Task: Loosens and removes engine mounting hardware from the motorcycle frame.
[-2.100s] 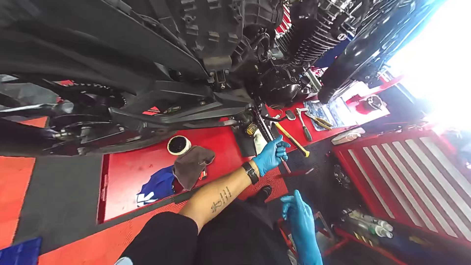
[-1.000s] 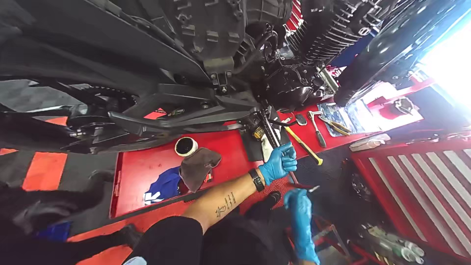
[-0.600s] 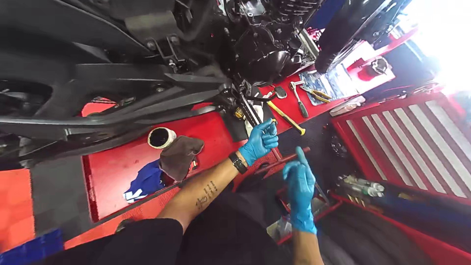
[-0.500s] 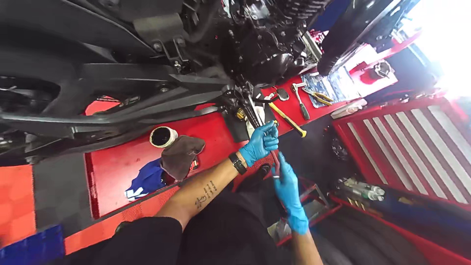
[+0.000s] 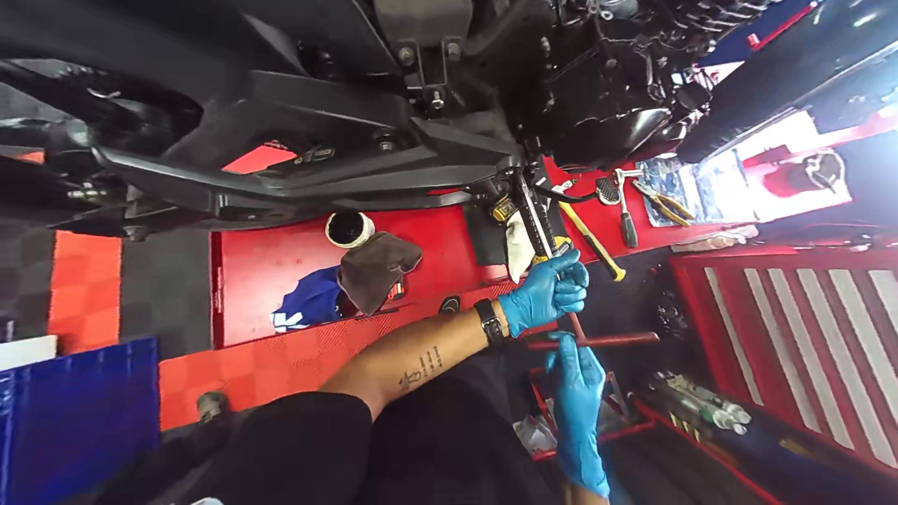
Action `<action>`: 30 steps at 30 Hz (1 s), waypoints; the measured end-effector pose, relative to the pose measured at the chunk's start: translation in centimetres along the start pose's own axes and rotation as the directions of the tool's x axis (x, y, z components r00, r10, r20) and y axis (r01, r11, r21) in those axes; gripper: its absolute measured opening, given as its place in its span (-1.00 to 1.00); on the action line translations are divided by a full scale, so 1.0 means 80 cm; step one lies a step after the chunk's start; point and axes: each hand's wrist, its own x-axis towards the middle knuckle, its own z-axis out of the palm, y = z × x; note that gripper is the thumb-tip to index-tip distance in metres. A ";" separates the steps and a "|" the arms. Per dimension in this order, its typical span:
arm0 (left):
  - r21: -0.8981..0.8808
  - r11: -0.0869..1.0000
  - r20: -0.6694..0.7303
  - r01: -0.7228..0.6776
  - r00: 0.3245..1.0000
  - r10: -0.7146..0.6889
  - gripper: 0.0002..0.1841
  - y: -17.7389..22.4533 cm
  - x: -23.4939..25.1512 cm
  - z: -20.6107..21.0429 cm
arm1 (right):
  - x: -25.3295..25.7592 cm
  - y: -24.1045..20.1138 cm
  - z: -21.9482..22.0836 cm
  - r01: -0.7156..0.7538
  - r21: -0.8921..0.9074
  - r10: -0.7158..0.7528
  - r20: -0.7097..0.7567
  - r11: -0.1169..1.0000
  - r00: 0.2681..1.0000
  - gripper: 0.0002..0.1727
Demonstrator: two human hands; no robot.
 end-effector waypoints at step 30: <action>0.005 1.000 -0.014 -0.017 1.000 0.017 -0.41 0.008 0.010 0.000 | -0.003 -0.011 -0.005 0.067 -0.078 -0.072 -0.071 0.995 0.995 -0.69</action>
